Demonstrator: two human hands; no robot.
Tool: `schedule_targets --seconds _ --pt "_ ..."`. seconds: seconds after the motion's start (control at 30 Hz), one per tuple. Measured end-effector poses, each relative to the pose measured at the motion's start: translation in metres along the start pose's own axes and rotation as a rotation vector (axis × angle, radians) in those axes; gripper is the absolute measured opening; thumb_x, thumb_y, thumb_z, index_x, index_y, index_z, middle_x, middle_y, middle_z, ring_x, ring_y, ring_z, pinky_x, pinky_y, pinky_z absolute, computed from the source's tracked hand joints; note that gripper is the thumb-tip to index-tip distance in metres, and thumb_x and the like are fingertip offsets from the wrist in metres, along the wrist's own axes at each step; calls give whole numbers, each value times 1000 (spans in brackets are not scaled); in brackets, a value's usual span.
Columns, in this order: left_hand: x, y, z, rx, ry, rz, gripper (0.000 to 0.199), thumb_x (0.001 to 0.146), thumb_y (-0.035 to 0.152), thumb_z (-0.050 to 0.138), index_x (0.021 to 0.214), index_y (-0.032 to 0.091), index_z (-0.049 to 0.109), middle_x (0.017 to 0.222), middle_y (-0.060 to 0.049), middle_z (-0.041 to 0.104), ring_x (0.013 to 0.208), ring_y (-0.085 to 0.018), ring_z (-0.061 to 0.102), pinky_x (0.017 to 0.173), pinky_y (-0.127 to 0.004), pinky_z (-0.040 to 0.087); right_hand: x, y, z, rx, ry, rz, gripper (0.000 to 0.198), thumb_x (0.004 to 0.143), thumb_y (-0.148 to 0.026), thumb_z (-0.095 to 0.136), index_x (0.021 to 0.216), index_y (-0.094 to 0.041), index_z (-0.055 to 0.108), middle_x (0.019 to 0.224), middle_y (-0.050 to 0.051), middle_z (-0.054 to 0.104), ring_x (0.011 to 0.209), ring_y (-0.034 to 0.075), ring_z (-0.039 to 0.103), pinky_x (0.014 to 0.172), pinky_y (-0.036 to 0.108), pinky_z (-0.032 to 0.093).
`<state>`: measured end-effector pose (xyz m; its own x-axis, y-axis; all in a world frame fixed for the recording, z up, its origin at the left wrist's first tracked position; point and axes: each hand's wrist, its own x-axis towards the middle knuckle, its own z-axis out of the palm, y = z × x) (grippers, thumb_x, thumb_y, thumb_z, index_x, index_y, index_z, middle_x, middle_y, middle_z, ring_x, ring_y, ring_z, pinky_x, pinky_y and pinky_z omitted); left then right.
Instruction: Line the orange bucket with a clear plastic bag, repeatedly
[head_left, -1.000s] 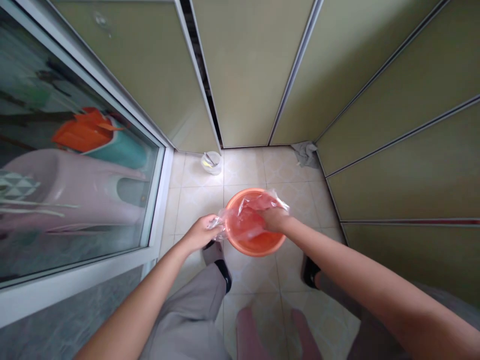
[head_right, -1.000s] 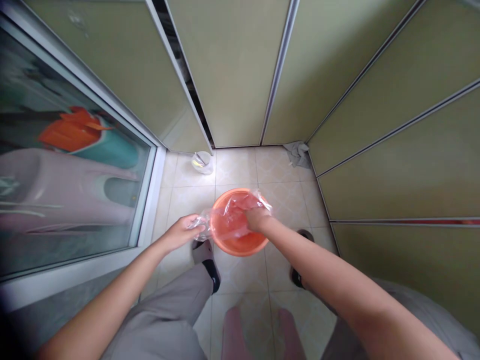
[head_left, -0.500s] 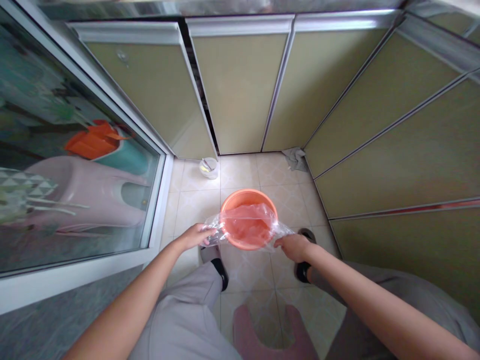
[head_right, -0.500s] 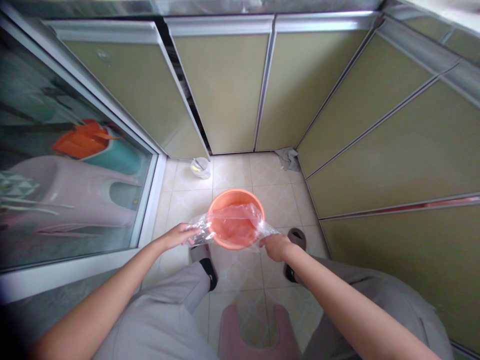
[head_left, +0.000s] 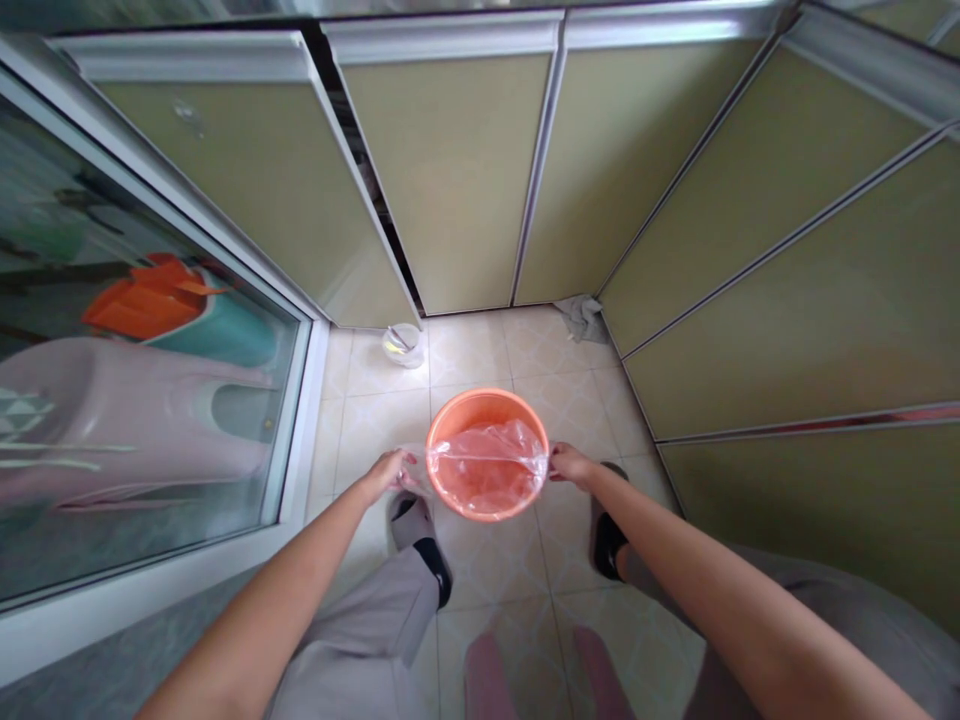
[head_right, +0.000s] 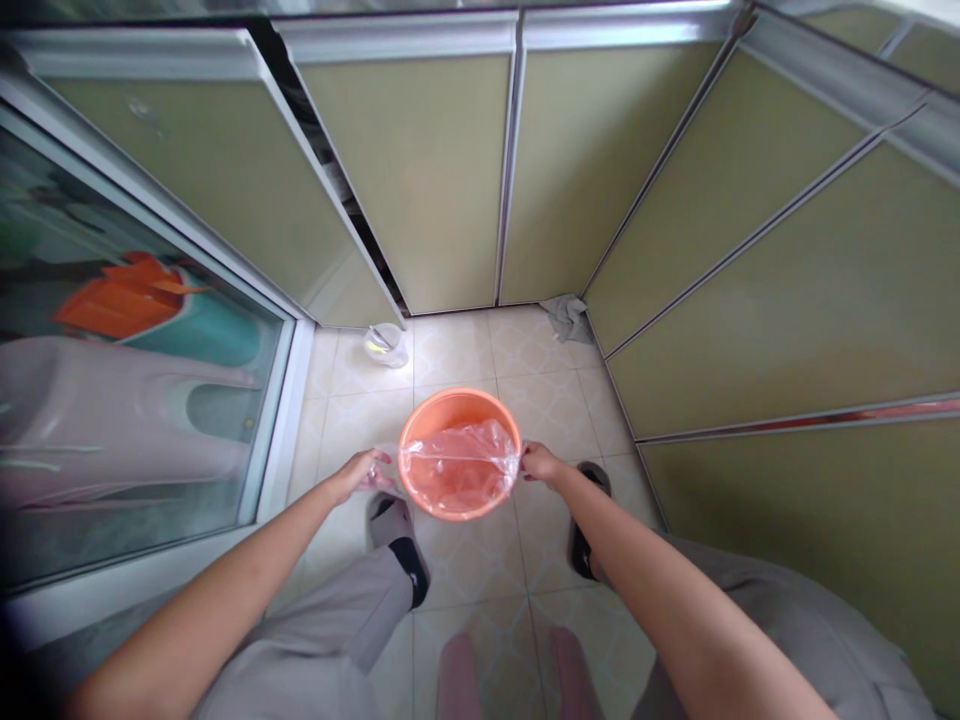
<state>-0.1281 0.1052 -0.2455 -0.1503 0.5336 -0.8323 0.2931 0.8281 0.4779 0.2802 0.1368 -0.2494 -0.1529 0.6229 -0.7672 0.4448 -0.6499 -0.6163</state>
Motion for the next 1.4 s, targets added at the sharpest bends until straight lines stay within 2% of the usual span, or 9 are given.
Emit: schedule_targets --seconds 0.1,0.17,0.3,0.43,0.53,0.67,0.83,1.1,1.4 --pt "2 12 2 -69 80 2 38 82 40 52 113 20 59 81 -5 74 78 -24 76 68 -31 54 7 -14 0 392 46 71 12 84 -18 60 94 -17 66 90 8 77 78 16 72 80 30 60" --pt "-2 17 1 11 171 138 52 78 32 58 128 18 56 101 -9 75 85 -24 75 74 -34 56 7 -20 -4 504 101 95 8 87 -21 59 92 -17 64 88 9 76 76 17 71 75 31 61" --pt "-23 21 -6 255 204 618 81 66 18 72 144 22 54 137 -14 63 112 -26 68 96 -38 54 3 -19 -14 324 285 136 17 84 -28 64 98 -17 64 95 10 74 73 19 72 68 33 60" --pt "-46 30 -6 330 60 814 71 66 17 80 135 24 65 133 -11 66 118 -28 66 103 -39 51 8 -12 -20 23 585 -210 50 73 -24 69 123 -19 64 125 13 68 99 22 71 82 35 59" --pt "-51 37 -3 385 88 819 41 74 27 81 114 25 75 114 -8 74 105 -27 69 95 -36 53 18 -13 -23 -93 534 -440 47 74 -21 62 120 -20 70 127 11 69 114 22 66 94 33 54" --pt "-43 40 -2 434 123 834 16 88 36 70 96 25 79 100 -7 76 95 -25 70 89 -33 52 33 -25 -27 -108 408 -427 24 81 -28 53 89 -18 73 97 8 76 90 21 70 87 32 53" --pt "-26 38 5 339 220 780 31 97 48 56 87 23 72 84 -3 73 82 -21 67 78 -29 49 54 -47 -26 10 423 -418 19 77 -35 52 75 -20 63 76 3 70 76 19 64 74 28 50" --pt "8 47 18 135 406 539 34 98 55 44 81 26 52 68 3 63 67 -19 62 67 -27 42 97 -69 -5 209 416 -352 33 82 -55 55 79 -22 55 64 -2 59 65 17 55 62 26 44" --pt "37 46 17 144 256 514 36 92 56 46 75 25 52 67 2 58 67 -19 58 67 -29 42 136 -72 -11 -45 278 -351 28 91 -43 50 73 -22 55 76 3 64 80 19 60 84 29 49"
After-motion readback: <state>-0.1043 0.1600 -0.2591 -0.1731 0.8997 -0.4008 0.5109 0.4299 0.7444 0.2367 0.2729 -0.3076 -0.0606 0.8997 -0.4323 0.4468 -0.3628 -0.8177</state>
